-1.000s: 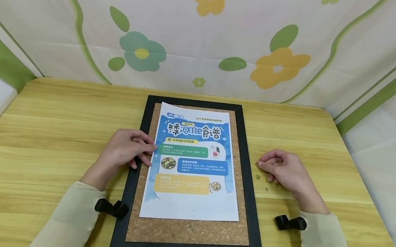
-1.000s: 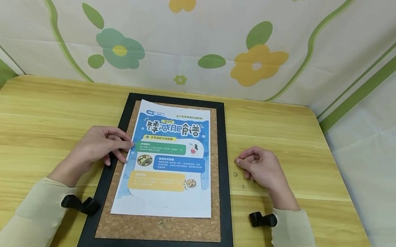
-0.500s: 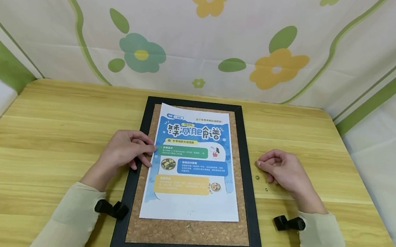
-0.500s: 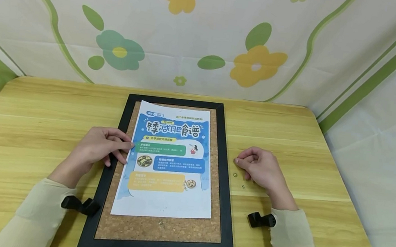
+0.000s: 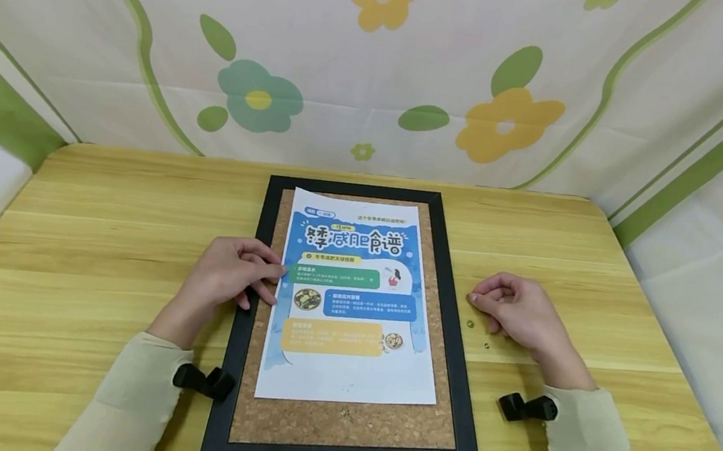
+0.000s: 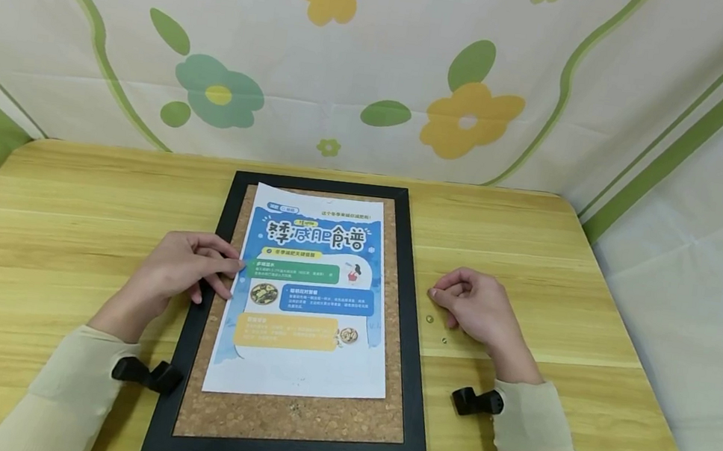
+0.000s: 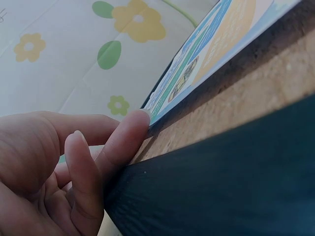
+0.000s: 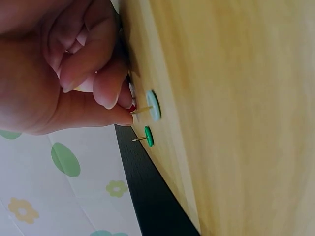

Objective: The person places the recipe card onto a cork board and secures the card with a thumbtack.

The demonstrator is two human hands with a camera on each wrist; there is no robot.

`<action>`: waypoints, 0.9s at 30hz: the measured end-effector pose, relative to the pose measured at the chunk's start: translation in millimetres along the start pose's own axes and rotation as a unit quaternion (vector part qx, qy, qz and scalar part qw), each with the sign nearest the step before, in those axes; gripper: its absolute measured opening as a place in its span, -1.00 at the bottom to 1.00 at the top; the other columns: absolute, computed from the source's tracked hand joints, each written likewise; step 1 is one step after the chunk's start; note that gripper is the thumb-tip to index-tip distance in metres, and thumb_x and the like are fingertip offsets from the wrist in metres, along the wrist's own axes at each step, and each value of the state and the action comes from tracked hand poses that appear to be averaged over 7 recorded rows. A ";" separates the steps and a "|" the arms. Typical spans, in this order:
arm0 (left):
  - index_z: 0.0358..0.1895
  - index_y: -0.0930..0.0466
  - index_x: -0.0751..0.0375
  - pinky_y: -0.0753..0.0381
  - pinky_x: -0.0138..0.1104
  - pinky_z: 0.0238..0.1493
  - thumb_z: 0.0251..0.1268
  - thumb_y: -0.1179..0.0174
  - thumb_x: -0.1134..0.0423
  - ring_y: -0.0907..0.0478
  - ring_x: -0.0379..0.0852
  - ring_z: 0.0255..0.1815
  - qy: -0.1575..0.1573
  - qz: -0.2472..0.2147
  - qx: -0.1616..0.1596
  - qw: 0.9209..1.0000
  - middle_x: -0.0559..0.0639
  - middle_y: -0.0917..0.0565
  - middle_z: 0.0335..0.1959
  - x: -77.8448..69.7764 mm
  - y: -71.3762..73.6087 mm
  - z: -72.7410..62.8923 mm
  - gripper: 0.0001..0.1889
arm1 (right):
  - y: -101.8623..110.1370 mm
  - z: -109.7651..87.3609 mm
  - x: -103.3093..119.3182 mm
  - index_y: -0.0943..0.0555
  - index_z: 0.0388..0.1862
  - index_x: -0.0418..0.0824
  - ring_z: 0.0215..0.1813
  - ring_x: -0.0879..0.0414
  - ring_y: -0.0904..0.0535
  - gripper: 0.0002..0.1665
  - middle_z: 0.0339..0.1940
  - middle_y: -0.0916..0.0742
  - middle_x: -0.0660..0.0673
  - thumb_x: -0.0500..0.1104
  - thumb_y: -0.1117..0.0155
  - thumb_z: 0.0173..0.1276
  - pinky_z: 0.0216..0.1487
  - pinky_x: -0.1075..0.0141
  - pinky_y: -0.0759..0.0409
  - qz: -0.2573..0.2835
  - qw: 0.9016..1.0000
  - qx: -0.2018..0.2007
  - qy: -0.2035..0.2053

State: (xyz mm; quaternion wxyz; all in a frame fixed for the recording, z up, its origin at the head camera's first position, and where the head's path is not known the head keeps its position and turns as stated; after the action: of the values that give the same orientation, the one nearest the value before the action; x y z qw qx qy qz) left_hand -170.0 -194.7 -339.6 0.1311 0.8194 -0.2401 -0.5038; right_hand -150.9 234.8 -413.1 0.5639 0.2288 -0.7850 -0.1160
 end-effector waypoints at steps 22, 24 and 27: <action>0.11 -0.71 0.31 -0.58 -0.34 -0.57 0.50 -0.39 0.14 -0.85 -0.12 -0.43 0.000 0.001 -0.003 1.000 0.03 -0.88 -0.31 -0.6 0.0 0.3 -0.68 | 0.9 -1.7 -0.7 -0.68 -0.01 -0.33 -0.49 0.09 -0.68 -0.70 -0.42 -0.78 -0.05 -0.11 -0.44 0.53 -0.45 0.24 -0.67 -0.002 1.000 -0.003 0.005; 0.11 -0.71 0.31 -0.58 -0.34 -0.57 0.50 -0.39 0.15 -0.85 -0.12 -0.43 0.000 0.000 -0.003 1.000 0.03 -0.88 -0.31 -0.4 0.0 0.3 -0.68 | 0.9 -1.7 -0.6 -0.68 -0.01 -0.33 -0.49 0.09 -0.68 -0.70 -0.42 -0.78 -0.05 -0.11 -0.44 0.53 -0.44 0.24 -0.67 0.000 1.000 -0.002 0.006; 0.11 -0.71 0.31 -0.58 -0.34 -0.57 0.50 -0.39 0.15 -0.85 -0.12 -0.43 -0.001 0.001 -0.003 1.000 0.03 -0.88 -0.31 -0.2 0.2 0.1 -0.68 | 0.7 -1.6 -0.6 -0.69 0.00 -0.34 -0.48 0.10 -0.69 -0.70 -0.43 -0.78 -0.05 -0.10 -0.44 0.54 -0.43 0.25 -0.67 0.002 1.000 0.000 0.006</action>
State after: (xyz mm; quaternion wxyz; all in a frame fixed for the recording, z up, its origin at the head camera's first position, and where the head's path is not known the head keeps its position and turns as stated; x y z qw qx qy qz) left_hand -170.2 -194.8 -339.4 0.1336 0.8185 -0.2392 -0.5050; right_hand -149.4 235.8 -412.8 0.5691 0.2279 -0.7819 -0.1133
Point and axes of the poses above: each hand's wrist, its own z-axis towards the middle knuckle, its own y-axis out of the back of the hand, x = y × z, the point moved 3 cm from there along z, towards the middle knuckle
